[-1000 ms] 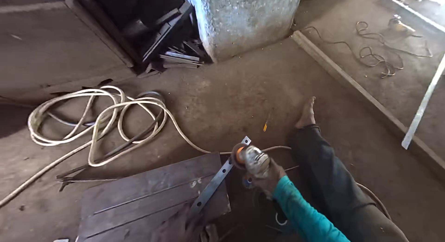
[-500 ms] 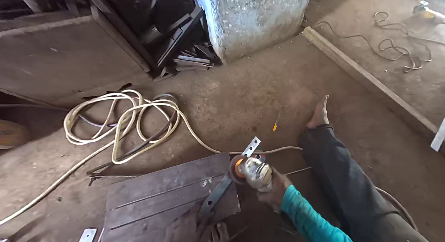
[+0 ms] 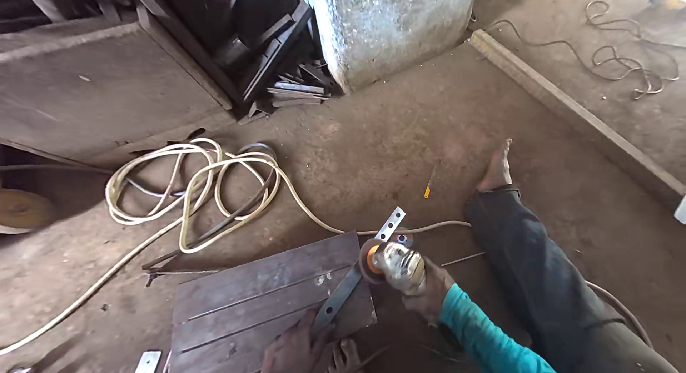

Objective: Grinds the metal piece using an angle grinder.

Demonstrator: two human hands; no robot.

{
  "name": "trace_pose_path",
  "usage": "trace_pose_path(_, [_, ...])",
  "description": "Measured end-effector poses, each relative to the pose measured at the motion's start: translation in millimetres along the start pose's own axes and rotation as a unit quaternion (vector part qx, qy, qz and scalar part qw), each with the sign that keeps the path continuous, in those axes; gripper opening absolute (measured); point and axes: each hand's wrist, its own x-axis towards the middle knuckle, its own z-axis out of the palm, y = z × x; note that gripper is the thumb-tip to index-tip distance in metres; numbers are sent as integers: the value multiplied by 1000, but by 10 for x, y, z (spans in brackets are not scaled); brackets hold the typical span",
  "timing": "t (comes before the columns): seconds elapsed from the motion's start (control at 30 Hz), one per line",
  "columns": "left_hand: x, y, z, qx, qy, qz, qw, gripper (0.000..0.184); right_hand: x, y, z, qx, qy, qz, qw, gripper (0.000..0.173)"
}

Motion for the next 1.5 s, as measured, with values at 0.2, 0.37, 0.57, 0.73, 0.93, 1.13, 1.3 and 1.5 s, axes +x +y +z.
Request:
trace_pose_path(0.2, [-25,21,-11,-3,20,11,1000,58,76,151,-99,44,30,18,998,98])
trace_pose_path(0.37, [-19,136,-109,-7,-30,-34,999,58,-204,-91,230,-32,-96,-43,994,107])
trace_pose_path(0.57, [9,12,-14,-2,-14,-7,1000,58,81,37,-143,40,30,35,998,93])
trace_pose_path(0.73, [1,-8,8,-9,16,8,1000,57,166,201,-260,45,64,52,996,97])
trace_pose_path(0.93, [6,10,-4,-16,-4,-4,1000,59,-28,-23,-70,-37,-27,17,999,101])
trace_pose_path(1.13, [-14,9,20,-10,20,16,1000,57,249,93,-352,33,87,85,992,100])
trace_pose_path(1.3, [13,-12,91,0,41,10,999,65,86,-11,-273,-21,17,51,998,104])
trace_pose_path(1.5, [0,-22,72,-4,14,3,1000,60,202,21,-392,2,55,80,995,101])
